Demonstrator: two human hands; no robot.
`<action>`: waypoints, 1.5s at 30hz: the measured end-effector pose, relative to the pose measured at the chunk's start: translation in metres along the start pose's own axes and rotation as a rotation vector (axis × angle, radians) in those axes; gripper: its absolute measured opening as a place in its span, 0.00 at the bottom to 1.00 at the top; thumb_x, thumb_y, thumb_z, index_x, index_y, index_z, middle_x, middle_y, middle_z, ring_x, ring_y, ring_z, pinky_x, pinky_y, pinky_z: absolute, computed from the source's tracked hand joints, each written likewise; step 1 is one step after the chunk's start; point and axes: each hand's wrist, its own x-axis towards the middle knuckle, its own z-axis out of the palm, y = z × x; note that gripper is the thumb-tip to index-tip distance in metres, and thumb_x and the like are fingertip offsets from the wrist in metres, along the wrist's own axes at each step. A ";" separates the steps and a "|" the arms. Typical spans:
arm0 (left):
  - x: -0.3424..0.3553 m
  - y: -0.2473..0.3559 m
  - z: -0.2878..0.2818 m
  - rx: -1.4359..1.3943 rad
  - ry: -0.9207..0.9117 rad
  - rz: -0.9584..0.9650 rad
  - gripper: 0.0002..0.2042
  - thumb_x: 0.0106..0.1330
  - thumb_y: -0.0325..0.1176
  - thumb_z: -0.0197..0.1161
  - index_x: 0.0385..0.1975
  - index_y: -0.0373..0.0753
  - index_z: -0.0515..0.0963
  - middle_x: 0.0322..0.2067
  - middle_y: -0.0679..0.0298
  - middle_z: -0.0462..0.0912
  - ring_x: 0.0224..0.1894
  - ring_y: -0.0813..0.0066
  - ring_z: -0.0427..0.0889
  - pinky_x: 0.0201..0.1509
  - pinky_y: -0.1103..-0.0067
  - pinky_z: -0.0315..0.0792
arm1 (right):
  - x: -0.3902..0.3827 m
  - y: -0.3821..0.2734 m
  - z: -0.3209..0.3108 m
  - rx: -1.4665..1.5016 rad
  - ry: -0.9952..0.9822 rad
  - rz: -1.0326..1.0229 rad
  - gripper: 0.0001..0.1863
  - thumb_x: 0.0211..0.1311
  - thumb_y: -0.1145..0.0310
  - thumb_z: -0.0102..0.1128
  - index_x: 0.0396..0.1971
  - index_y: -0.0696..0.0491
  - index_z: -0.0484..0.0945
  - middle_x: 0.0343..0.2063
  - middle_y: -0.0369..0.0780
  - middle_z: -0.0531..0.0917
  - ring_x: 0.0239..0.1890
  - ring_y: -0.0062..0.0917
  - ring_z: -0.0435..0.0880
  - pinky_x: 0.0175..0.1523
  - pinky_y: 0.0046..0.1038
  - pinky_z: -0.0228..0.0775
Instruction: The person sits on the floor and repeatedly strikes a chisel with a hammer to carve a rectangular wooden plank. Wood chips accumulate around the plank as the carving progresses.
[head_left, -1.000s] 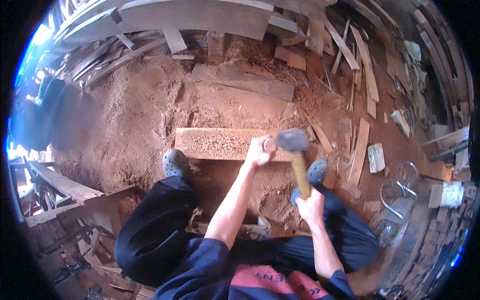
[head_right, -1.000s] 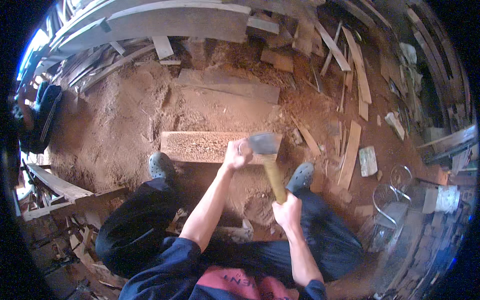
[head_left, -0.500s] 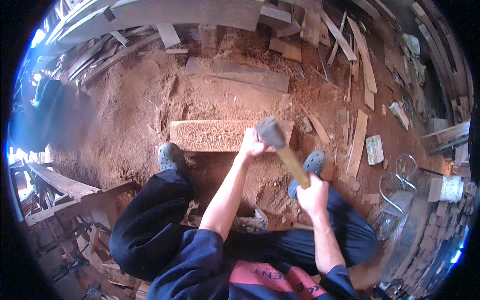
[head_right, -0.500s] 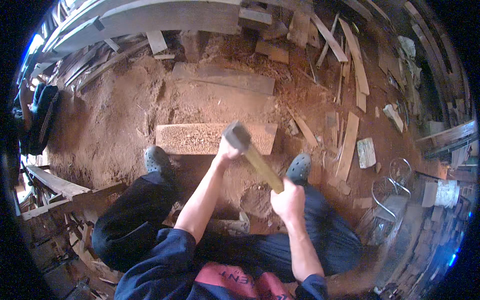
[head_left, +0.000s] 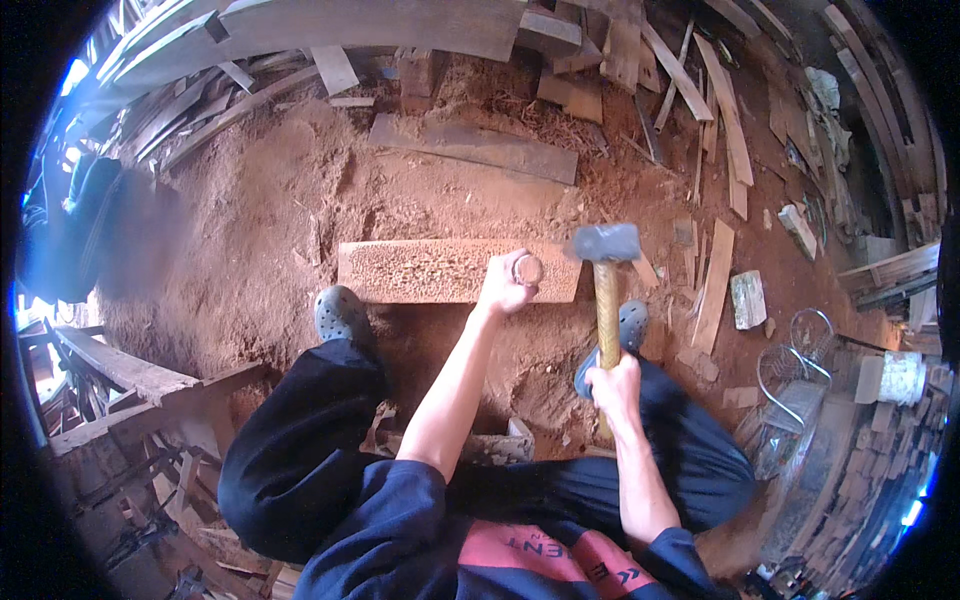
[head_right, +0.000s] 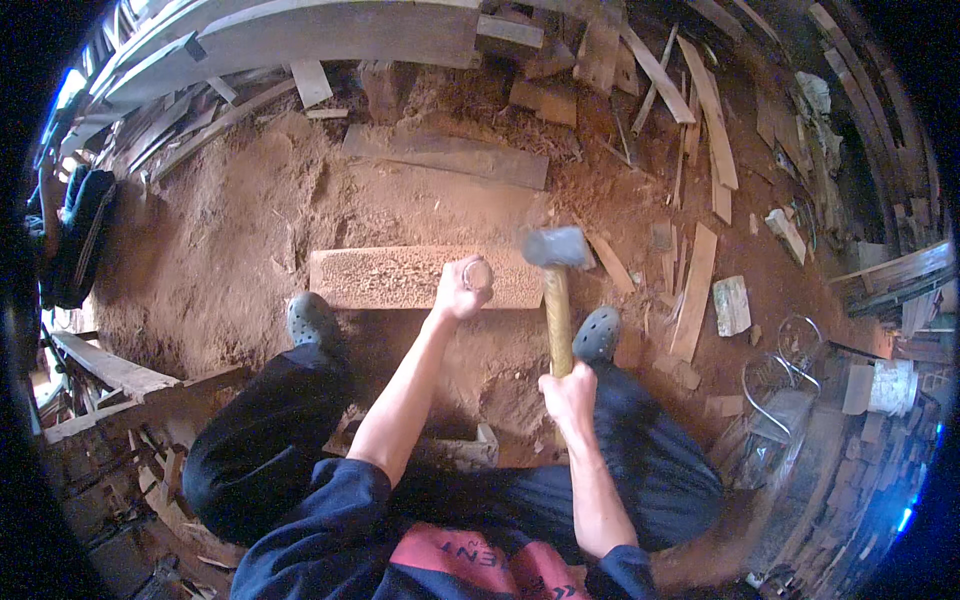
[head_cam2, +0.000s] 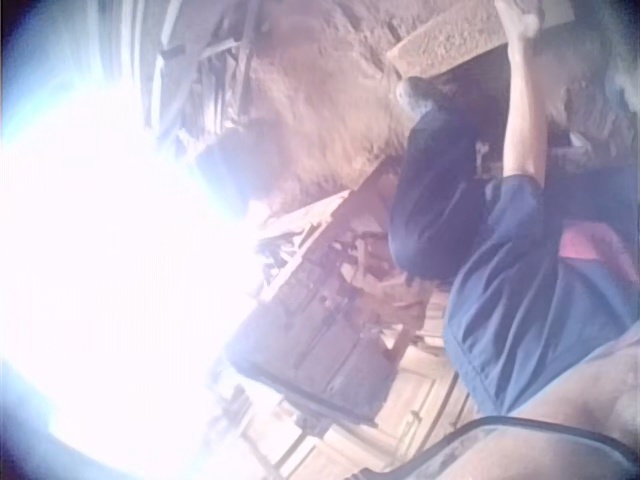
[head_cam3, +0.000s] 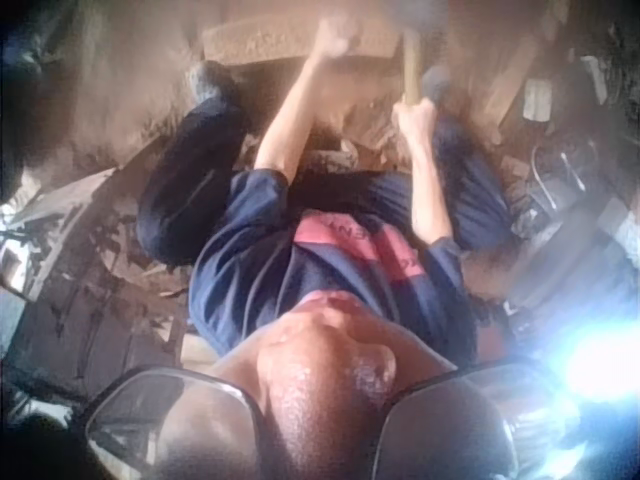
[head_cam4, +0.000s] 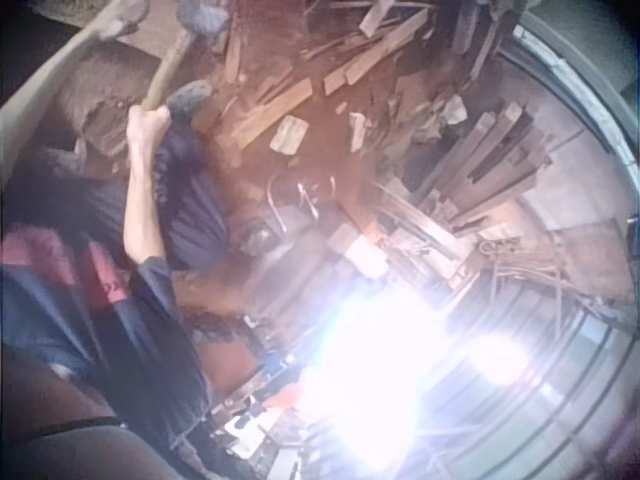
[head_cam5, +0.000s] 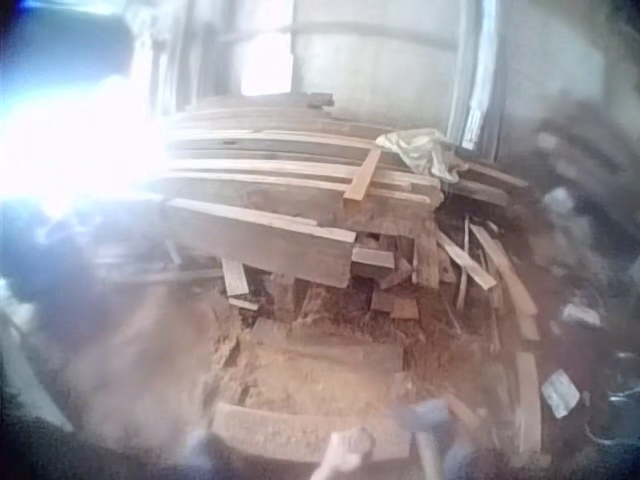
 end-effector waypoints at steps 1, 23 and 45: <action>-0.001 -0.002 0.000 -0.006 0.015 0.022 0.09 0.38 0.29 0.60 0.19 0.35 0.71 0.18 0.56 0.75 0.21 0.66 0.74 0.29 0.75 0.69 | 0.001 -0.002 0.003 0.114 -0.035 0.080 0.06 0.39 0.81 0.54 0.20 0.57 0.68 0.11 0.38 0.71 0.07 0.24 0.68 0.12 0.27 0.61; 0.013 -0.037 -0.037 -0.697 0.194 -0.120 0.10 0.35 0.14 0.60 0.15 0.39 0.72 0.16 0.67 0.75 0.23 0.79 0.75 0.25 0.79 0.71 | 0.013 0.049 0.071 0.581 -0.486 0.753 0.05 0.40 0.76 0.56 0.13 0.55 0.69 0.08 0.32 0.66 0.08 0.17 0.62 0.14 0.25 0.54; 0.020 -0.022 -0.029 -0.663 0.413 -0.174 0.14 0.32 0.14 0.59 0.21 0.38 0.68 0.17 0.64 0.73 0.20 0.73 0.73 0.25 0.78 0.70 | 0.014 0.064 0.082 0.565 -0.530 0.725 0.07 0.50 0.73 0.48 0.16 0.56 0.70 0.09 0.34 0.65 0.09 0.21 0.62 0.16 0.30 0.56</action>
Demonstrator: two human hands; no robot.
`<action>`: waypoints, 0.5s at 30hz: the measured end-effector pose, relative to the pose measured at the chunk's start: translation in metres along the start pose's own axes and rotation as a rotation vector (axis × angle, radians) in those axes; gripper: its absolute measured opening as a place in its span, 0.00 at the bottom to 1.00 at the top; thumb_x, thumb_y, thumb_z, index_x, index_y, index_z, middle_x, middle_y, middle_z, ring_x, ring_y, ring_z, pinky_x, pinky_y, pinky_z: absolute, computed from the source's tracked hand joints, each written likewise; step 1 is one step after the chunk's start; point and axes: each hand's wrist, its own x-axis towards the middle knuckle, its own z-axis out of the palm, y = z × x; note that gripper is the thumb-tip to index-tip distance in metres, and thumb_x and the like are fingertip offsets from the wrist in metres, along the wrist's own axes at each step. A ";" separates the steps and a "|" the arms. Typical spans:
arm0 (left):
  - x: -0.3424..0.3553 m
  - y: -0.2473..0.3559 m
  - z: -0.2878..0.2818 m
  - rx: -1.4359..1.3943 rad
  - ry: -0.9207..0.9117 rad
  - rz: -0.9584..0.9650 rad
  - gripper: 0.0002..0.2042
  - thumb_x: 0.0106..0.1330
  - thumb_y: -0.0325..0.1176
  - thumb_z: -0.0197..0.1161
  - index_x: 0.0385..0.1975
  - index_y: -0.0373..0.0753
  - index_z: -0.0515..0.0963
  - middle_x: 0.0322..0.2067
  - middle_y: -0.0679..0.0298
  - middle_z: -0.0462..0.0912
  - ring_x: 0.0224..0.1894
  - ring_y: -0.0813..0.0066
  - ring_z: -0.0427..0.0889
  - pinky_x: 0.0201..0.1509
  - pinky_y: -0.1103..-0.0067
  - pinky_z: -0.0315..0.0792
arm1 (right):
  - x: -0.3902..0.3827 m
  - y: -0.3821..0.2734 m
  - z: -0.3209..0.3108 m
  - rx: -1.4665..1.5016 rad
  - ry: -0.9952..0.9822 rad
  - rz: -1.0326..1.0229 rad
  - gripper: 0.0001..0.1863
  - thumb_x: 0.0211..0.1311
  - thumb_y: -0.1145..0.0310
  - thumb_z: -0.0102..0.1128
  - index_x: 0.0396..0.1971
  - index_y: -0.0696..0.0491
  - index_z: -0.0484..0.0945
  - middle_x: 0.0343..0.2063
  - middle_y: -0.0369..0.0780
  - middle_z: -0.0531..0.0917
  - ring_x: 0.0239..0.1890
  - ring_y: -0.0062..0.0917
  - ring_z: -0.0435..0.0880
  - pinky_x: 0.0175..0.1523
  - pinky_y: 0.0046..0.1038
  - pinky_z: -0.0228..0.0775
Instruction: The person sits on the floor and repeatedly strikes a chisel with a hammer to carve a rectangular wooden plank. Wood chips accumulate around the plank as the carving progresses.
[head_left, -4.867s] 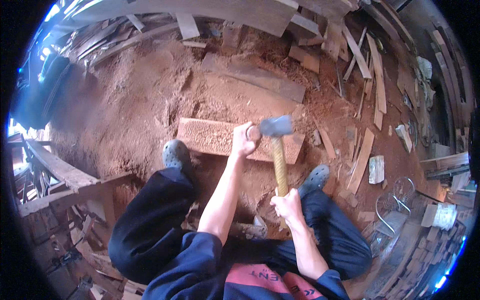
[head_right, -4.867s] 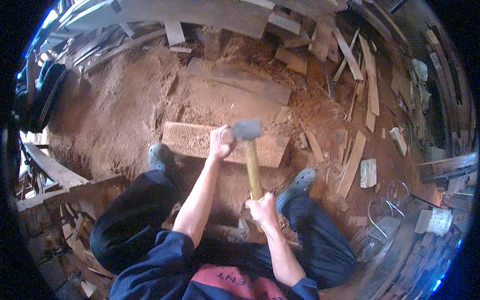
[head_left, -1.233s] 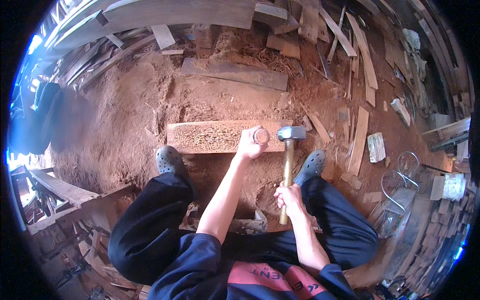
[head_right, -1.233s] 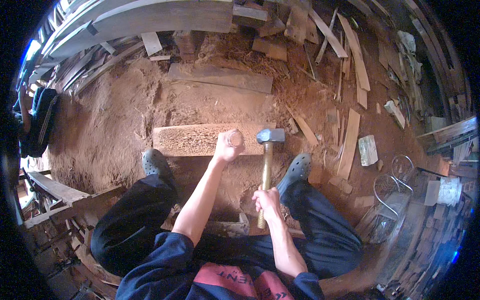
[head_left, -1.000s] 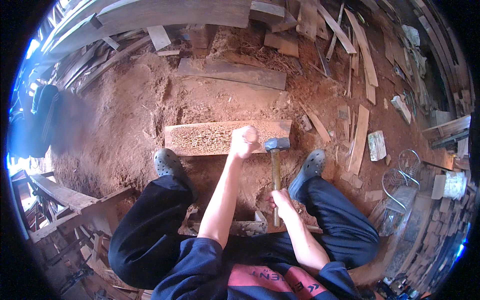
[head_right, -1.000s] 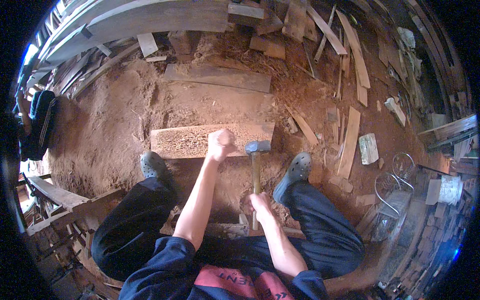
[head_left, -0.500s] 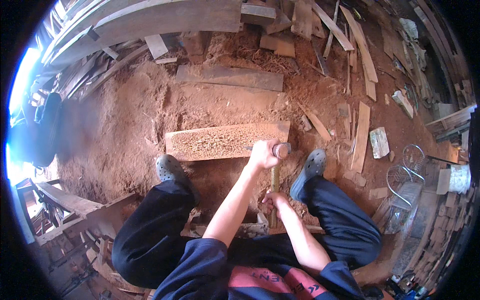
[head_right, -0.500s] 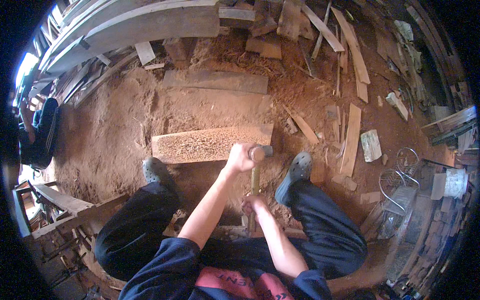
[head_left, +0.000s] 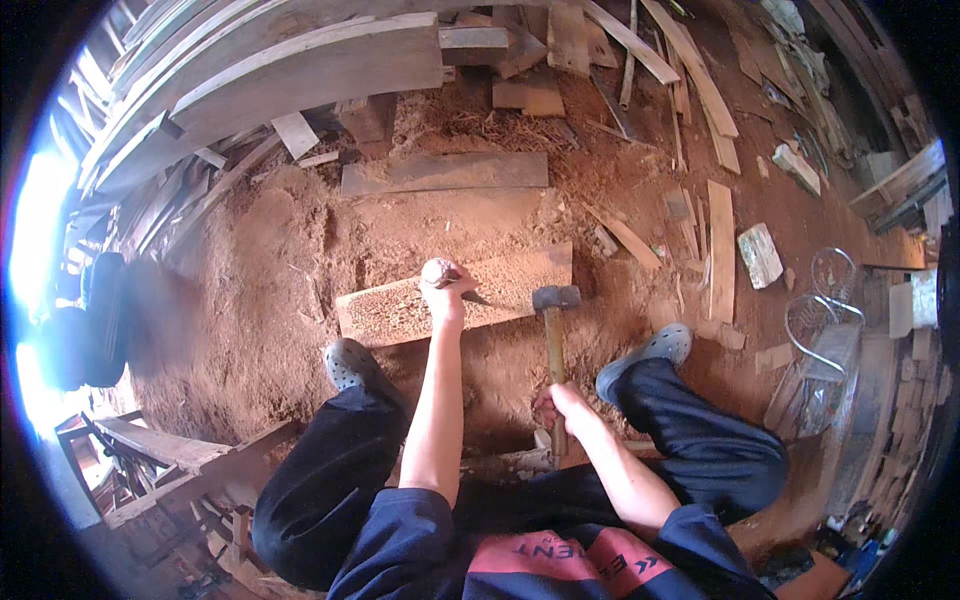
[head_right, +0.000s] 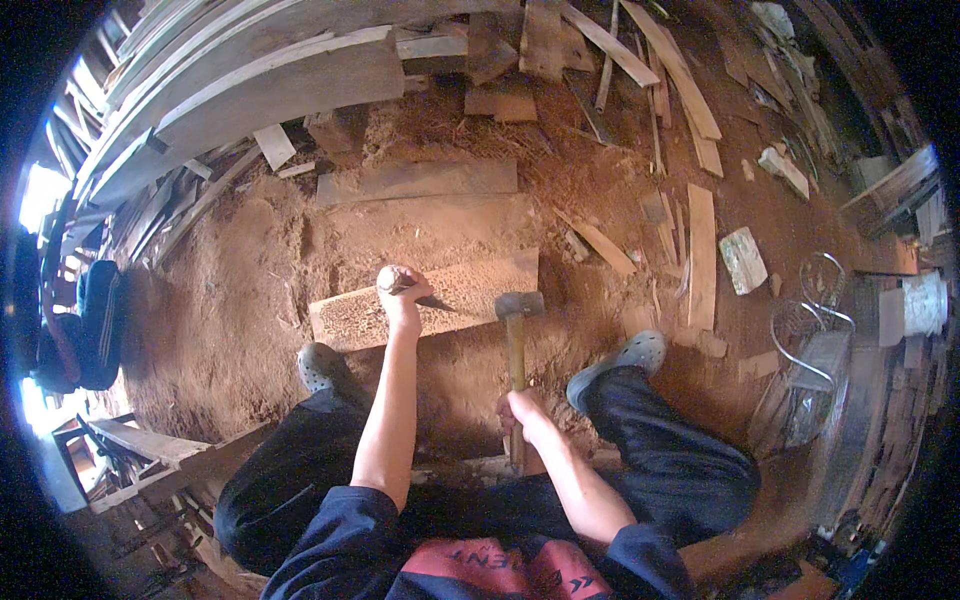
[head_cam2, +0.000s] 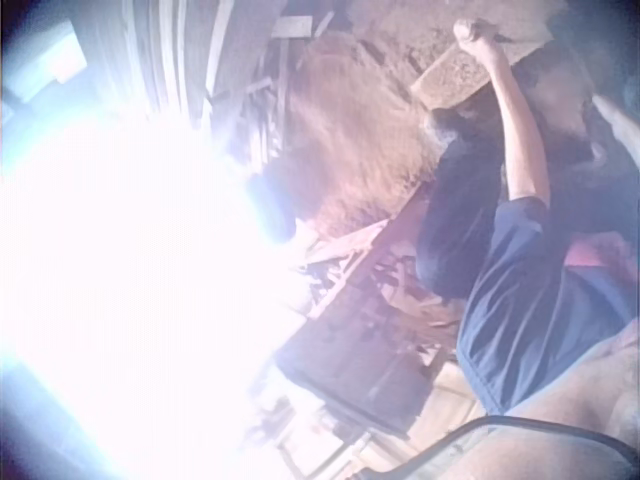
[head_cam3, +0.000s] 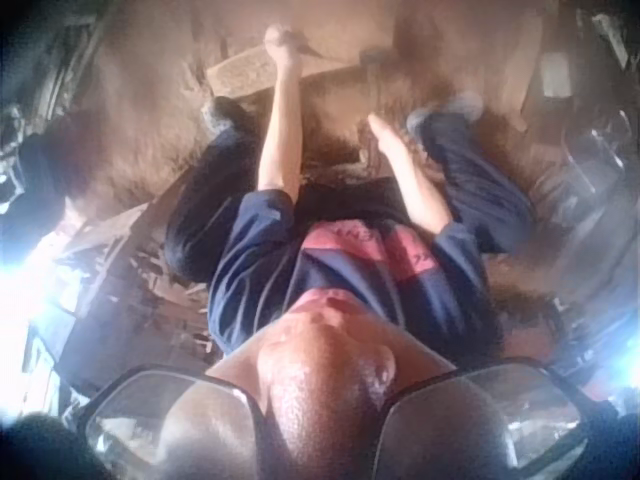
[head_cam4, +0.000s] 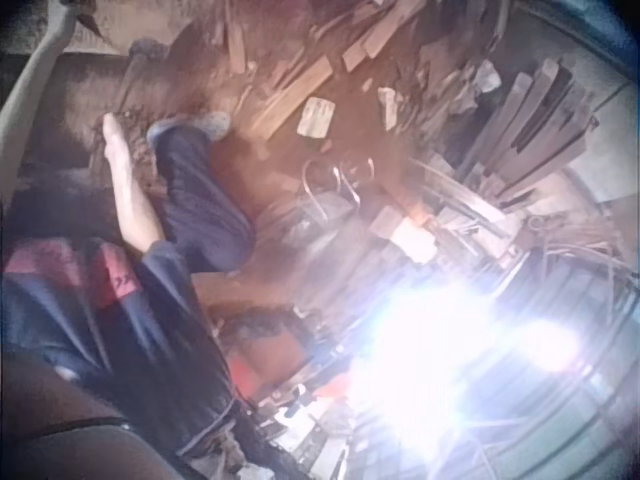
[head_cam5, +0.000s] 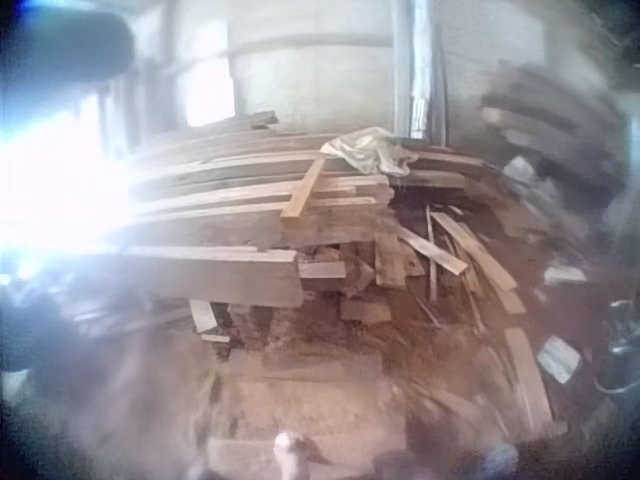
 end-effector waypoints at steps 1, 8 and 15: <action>-0.004 -0.002 0.002 0.028 -0.033 0.016 0.15 0.33 0.13 0.59 0.21 0.39 0.69 0.17 0.65 0.73 0.20 0.74 0.73 0.25 0.79 0.69 | 0.002 0.001 0.000 0.009 -0.008 -0.005 0.07 0.50 0.73 0.48 0.16 0.56 0.71 0.09 0.34 0.65 0.09 0.21 0.62 0.16 0.30 0.57; -0.038 -0.019 0.027 0.680 -0.462 0.247 0.07 0.39 0.21 0.61 0.21 0.36 0.73 0.22 0.63 0.77 0.24 0.74 0.76 0.31 0.80 0.71 | 0.013 0.009 -0.002 0.020 -0.022 -0.035 0.07 0.46 0.76 0.53 0.14 0.54 0.68 0.07 0.33 0.65 0.07 0.18 0.61 0.14 0.27 0.58; -0.044 -0.008 0.038 0.699 -0.482 0.141 0.09 0.37 0.26 0.62 0.22 0.37 0.75 0.21 0.63 0.77 0.25 0.74 0.76 0.33 0.79 0.71 | -0.004 -0.001 0.007 0.097 -0.073 -0.054 0.07 0.48 0.75 0.54 0.16 0.51 0.67 0.07 0.30 0.62 0.08 0.16 0.61 0.15 0.25 0.58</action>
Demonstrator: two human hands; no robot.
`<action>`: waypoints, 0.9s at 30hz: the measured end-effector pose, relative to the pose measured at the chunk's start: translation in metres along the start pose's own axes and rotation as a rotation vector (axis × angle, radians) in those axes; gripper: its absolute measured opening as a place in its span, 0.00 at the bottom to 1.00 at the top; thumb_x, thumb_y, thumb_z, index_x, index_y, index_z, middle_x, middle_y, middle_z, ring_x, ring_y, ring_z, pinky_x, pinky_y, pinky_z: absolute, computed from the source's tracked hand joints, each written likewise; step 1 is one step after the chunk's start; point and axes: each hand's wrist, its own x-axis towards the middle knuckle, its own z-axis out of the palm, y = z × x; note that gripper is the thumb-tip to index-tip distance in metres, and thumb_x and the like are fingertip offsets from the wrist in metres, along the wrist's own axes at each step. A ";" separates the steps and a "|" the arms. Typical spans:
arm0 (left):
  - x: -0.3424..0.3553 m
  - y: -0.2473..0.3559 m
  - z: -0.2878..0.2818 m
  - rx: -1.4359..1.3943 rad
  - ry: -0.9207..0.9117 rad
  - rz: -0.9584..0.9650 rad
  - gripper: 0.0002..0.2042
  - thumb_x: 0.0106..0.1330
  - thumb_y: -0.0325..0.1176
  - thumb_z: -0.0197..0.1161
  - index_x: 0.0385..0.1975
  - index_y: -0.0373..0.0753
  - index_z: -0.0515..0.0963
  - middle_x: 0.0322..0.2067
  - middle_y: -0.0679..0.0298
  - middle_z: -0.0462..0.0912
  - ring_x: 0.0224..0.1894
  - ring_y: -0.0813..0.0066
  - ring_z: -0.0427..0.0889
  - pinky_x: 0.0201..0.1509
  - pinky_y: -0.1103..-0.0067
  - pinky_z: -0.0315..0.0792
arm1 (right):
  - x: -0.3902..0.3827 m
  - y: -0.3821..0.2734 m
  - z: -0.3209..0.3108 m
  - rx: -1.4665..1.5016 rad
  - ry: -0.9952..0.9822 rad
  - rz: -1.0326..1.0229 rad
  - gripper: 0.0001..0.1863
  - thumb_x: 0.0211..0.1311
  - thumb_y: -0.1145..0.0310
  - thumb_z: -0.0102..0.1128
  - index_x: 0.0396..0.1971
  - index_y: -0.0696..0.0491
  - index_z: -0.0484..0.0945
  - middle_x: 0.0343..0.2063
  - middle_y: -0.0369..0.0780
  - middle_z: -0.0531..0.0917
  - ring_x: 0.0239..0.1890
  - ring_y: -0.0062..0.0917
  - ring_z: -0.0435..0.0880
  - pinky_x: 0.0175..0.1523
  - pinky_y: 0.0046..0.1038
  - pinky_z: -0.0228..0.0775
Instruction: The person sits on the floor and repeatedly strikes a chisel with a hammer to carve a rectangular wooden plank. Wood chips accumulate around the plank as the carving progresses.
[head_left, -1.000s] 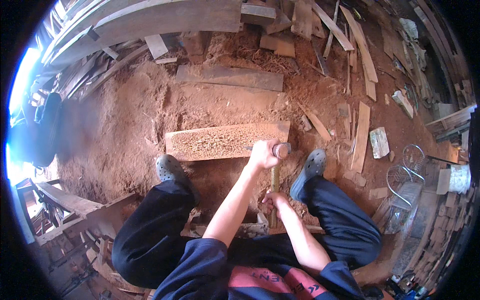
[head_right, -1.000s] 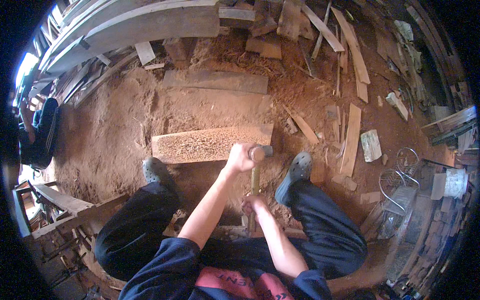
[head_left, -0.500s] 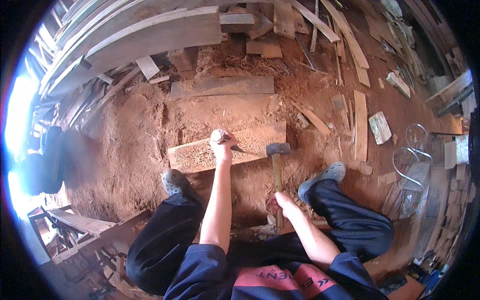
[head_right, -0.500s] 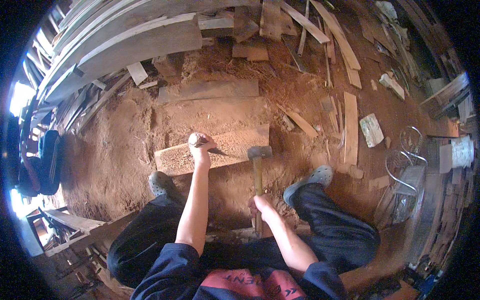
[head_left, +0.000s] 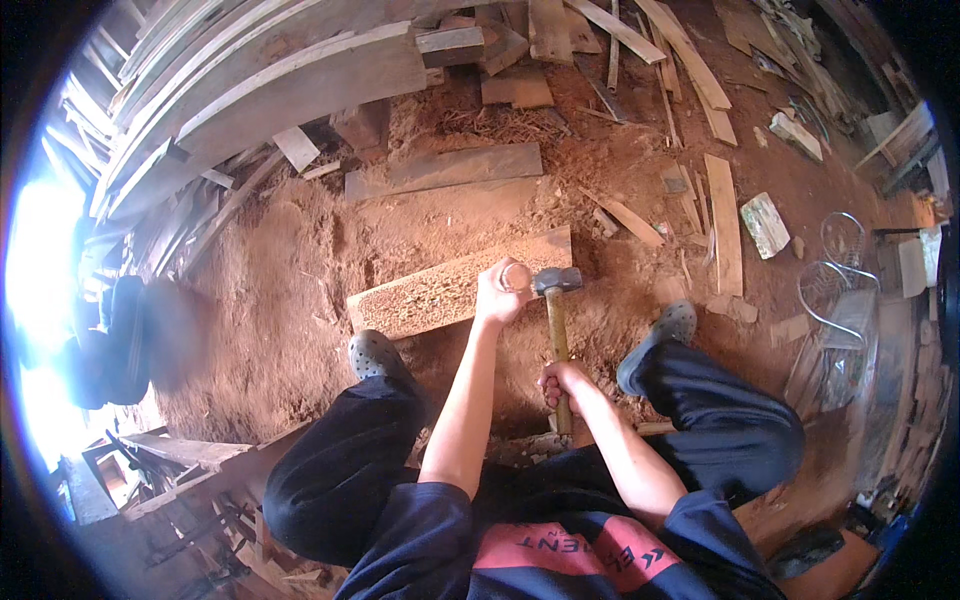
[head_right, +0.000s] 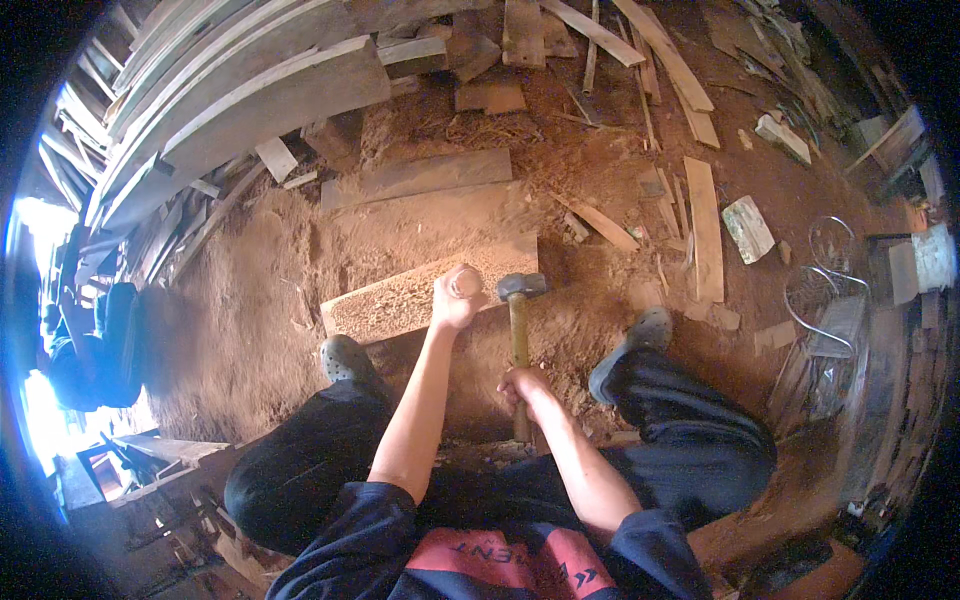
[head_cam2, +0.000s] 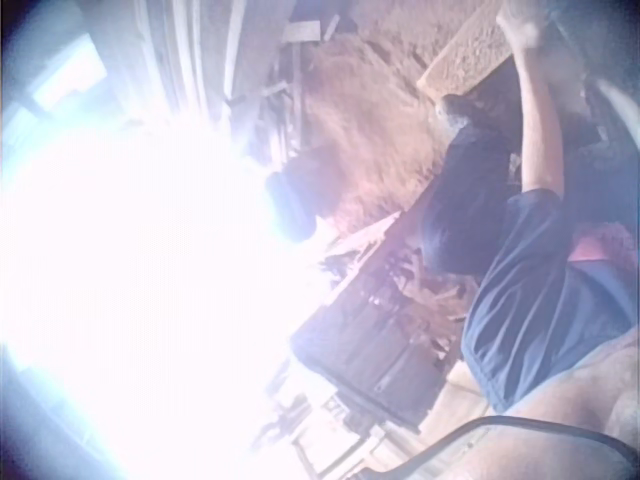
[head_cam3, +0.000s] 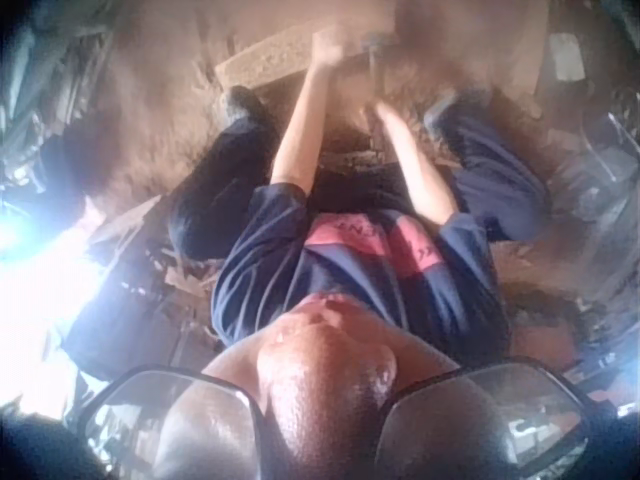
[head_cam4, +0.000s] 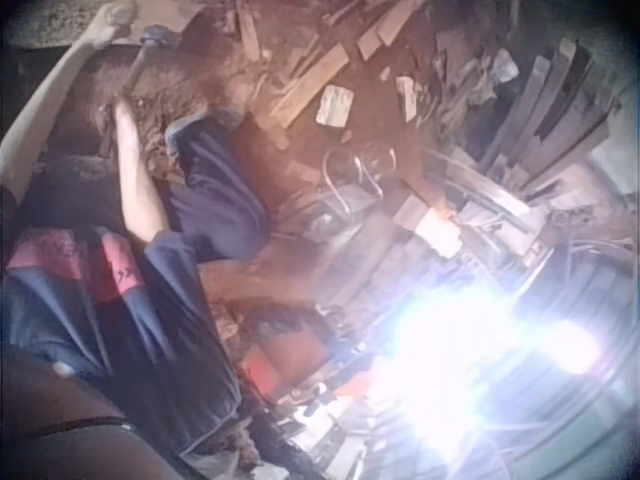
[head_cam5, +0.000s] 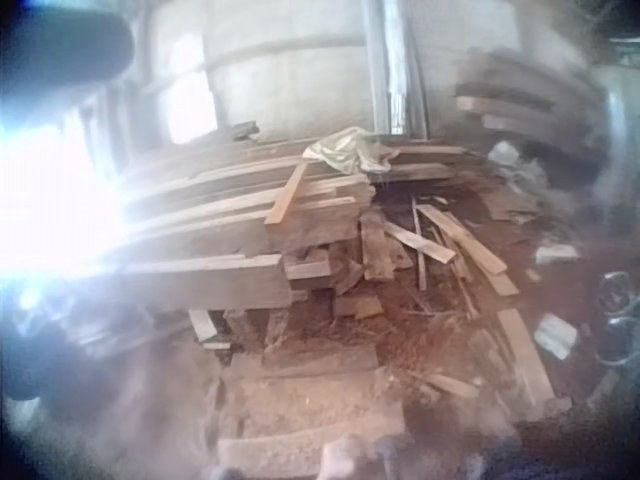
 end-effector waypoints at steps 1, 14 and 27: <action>-0.001 -0.005 -0.003 -0.053 0.021 0.008 0.09 0.36 0.25 0.62 0.22 0.37 0.74 0.20 0.64 0.77 0.24 0.75 0.75 0.32 0.80 0.70 | -0.002 0.000 -0.004 -0.004 -0.051 -0.020 0.07 0.49 0.74 0.54 0.17 0.50 0.66 0.08 0.30 0.62 0.09 0.15 0.62 0.16 0.25 0.58; -0.002 -0.013 -0.040 -0.713 0.442 -0.101 0.14 0.36 0.12 0.61 0.18 0.39 0.70 0.19 0.66 0.74 0.23 0.77 0.73 0.26 0.80 0.70 | -0.012 -0.024 -0.019 0.444 -0.427 -0.034 0.18 0.59 0.53 0.55 0.36 0.54 0.71 0.23 0.36 0.75 0.14 0.14 0.65 0.20 0.20 0.59; 0.010 0.075 0.012 0.302 0.064 0.282 0.10 0.39 0.29 0.64 0.23 0.38 0.73 0.20 0.58 0.76 0.23 0.63 0.78 0.29 0.74 0.72 | -0.001 -0.019 -0.016 0.292 -0.333 0.109 0.16 0.58 0.59 0.58 0.18 0.44 0.62 0.08 0.24 0.58 0.07 0.11 0.55 0.14 0.18 0.48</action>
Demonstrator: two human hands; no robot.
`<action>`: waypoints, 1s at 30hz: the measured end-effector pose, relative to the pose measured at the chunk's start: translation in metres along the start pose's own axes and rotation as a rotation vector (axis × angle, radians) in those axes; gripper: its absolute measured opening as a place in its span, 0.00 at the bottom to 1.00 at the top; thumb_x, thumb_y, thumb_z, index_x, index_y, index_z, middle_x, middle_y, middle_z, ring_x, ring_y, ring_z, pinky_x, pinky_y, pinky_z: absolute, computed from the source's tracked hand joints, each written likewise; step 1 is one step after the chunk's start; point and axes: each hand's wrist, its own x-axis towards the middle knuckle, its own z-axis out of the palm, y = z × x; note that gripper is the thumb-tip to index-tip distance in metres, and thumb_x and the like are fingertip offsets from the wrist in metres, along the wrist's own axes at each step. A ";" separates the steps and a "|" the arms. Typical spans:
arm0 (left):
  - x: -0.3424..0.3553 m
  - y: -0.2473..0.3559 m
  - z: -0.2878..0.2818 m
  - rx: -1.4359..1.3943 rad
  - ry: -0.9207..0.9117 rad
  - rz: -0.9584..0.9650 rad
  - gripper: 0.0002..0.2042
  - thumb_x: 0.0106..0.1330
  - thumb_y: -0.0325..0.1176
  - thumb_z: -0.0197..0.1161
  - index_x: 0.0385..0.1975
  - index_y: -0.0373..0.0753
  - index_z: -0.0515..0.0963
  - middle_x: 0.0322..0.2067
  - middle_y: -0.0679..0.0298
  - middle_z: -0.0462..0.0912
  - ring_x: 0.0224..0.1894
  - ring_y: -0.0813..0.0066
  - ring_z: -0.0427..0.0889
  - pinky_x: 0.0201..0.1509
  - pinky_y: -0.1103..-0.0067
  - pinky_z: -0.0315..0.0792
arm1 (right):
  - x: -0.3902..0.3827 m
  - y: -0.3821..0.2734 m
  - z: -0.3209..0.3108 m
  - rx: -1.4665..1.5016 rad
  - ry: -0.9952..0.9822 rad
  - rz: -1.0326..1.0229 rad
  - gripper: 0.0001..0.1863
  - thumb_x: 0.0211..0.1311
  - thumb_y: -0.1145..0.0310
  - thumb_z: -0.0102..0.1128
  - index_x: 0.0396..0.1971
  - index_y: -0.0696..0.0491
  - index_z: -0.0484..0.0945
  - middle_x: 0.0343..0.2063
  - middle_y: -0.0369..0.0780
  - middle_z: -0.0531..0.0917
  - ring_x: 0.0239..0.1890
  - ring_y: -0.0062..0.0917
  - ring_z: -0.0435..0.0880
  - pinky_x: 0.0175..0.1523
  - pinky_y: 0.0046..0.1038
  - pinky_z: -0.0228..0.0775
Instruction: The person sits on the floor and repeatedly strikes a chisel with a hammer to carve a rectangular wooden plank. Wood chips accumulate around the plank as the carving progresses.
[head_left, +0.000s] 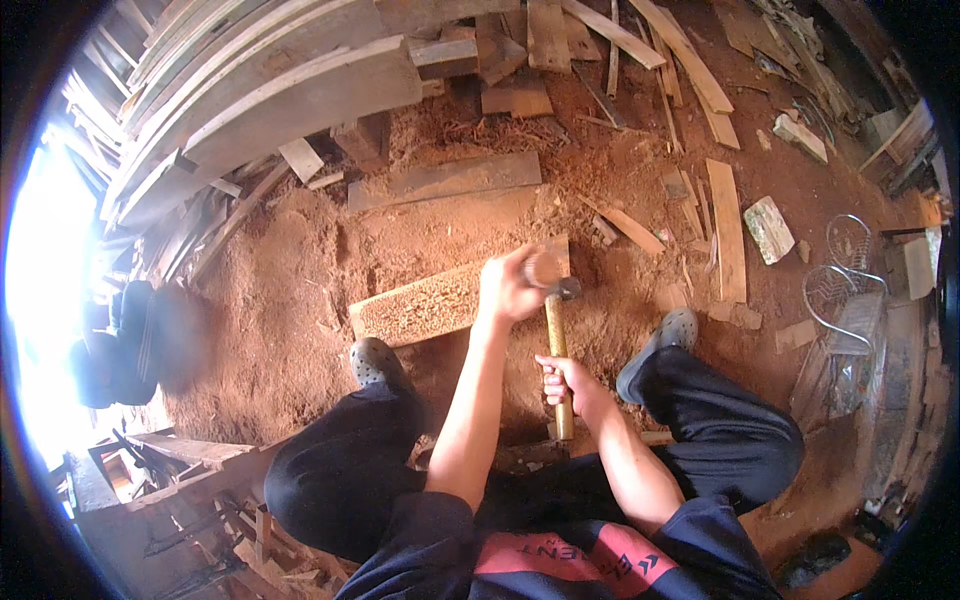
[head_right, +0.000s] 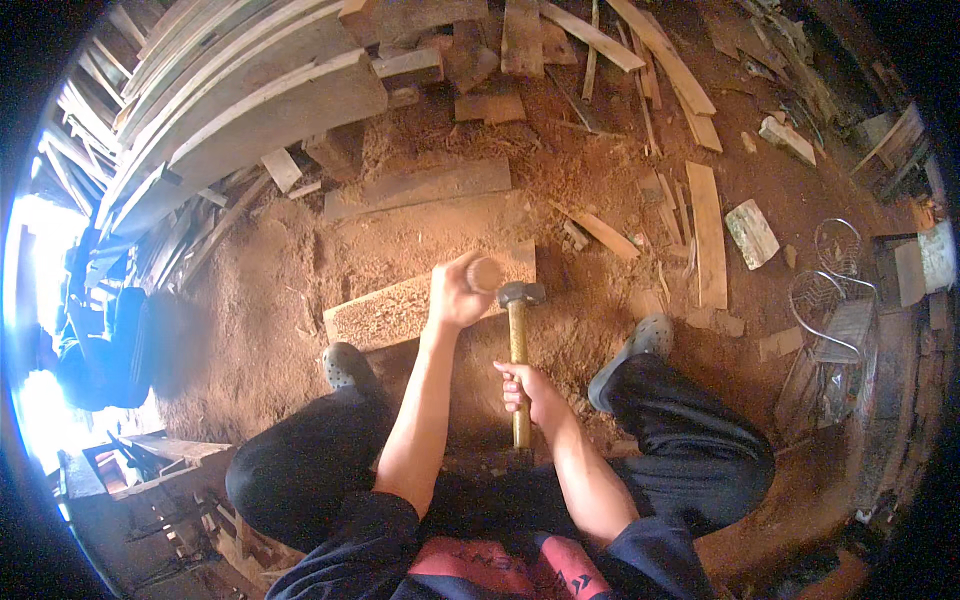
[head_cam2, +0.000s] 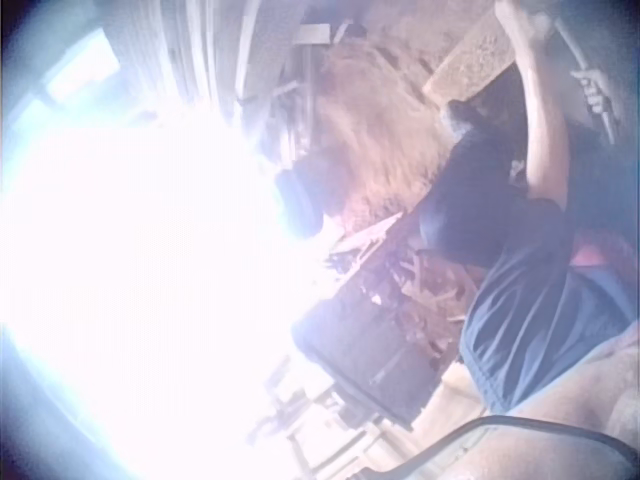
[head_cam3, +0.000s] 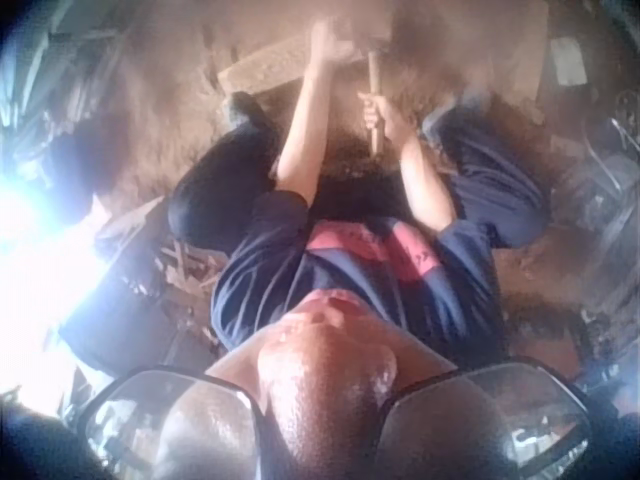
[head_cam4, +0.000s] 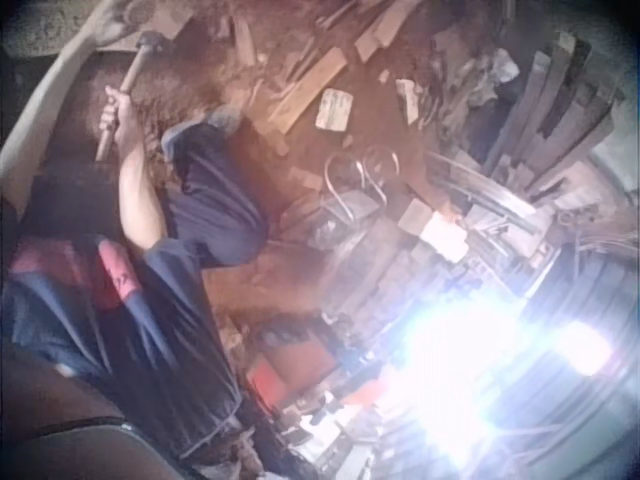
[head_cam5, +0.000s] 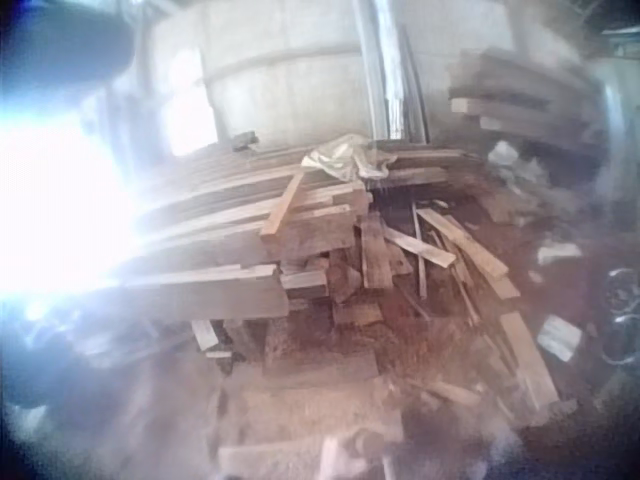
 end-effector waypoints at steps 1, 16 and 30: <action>0.008 0.027 -0.006 -0.030 -0.039 0.081 0.10 0.39 0.30 0.64 0.24 0.38 0.74 0.21 0.56 0.77 0.25 0.58 0.78 0.30 0.72 0.72 | 0.002 0.000 -0.003 -0.039 -0.008 -0.003 0.17 0.58 0.56 0.58 0.18 0.44 0.62 0.08 0.24 0.58 0.08 0.11 0.55 0.14 0.18 0.48; 0.009 -0.063 0.017 -0.217 -0.022 -0.218 0.14 0.40 0.36 0.71 0.20 0.36 0.73 0.18 0.63 0.76 0.22 0.75 0.73 0.30 0.77 0.69 | -0.022 0.004 0.007 -0.325 0.264 -0.243 0.10 0.45 0.78 0.58 0.22 0.50 0.66 0.10 0.30 0.65 0.09 0.16 0.63 0.14 0.21 0.55; 0.012 -0.074 0.017 -0.324 0.102 -0.227 0.09 0.40 0.31 0.62 0.19 0.35 0.72 0.18 0.56 0.76 0.22 0.64 0.76 0.28 0.75 0.69 | -0.137 -0.039 0.096 -0.596 0.618 -1.420 0.12 0.40 0.86 0.58 0.19 0.53 0.66 0.14 0.33 0.70 0.12 0.18 0.68 0.18 0.22 0.61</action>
